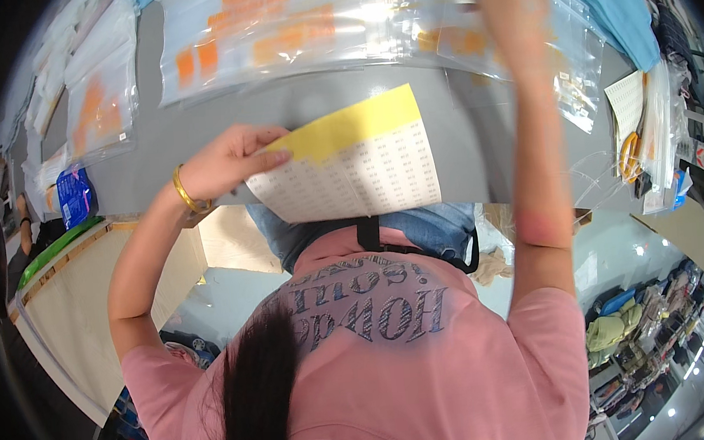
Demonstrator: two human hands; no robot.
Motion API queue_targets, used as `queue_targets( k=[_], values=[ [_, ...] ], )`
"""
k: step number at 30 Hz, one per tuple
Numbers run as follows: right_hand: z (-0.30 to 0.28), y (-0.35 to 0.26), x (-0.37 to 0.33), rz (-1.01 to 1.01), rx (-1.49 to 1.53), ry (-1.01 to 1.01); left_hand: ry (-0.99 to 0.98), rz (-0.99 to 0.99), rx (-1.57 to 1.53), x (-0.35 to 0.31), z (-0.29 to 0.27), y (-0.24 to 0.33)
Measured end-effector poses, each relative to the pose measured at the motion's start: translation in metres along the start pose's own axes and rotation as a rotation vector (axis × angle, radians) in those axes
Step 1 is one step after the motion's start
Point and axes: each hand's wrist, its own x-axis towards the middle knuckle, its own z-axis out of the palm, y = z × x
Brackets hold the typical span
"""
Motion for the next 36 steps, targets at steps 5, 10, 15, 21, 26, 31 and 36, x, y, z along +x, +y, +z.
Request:
queue_targets(
  k=[5, 10, 15, 21, 26, 31, 36],
  values=[
    [-0.084, 0.007, 0.019, -0.148, -0.995, 0.172, 0.010, -0.041, -0.220, 0.007, -0.008, 0.005],
    [-0.014, -0.073, -0.106, -0.452, -0.194, -0.412, 0.019, -0.034, -0.344, 0.019, 0.001, 0.020],
    [0.054, -0.085, -0.145, -0.431, -0.033, -0.323, 0.037, -0.018, -0.470, 0.013, 0.001, 0.026],
    [0.064, -0.097, -0.145, -0.430, -0.003, -0.279, 0.021, -0.030, -0.404, 0.015, -0.001, 0.017],
    [0.033, -0.110, -0.123, -0.052, 0.305, -0.251, 0.336, 0.462, 0.549, 0.026, 0.006, 0.009],
    [0.028, -0.064, -0.067, 0.237, 0.313, -0.141, 0.420, 0.793, 1.187, 0.063, -0.005, -0.001],
    [0.076, -0.033, -0.061, 0.227, 0.277, -0.205, 0.410, 0.751, 1.250, 0.075, 0.004, -0.016]
  ],
)
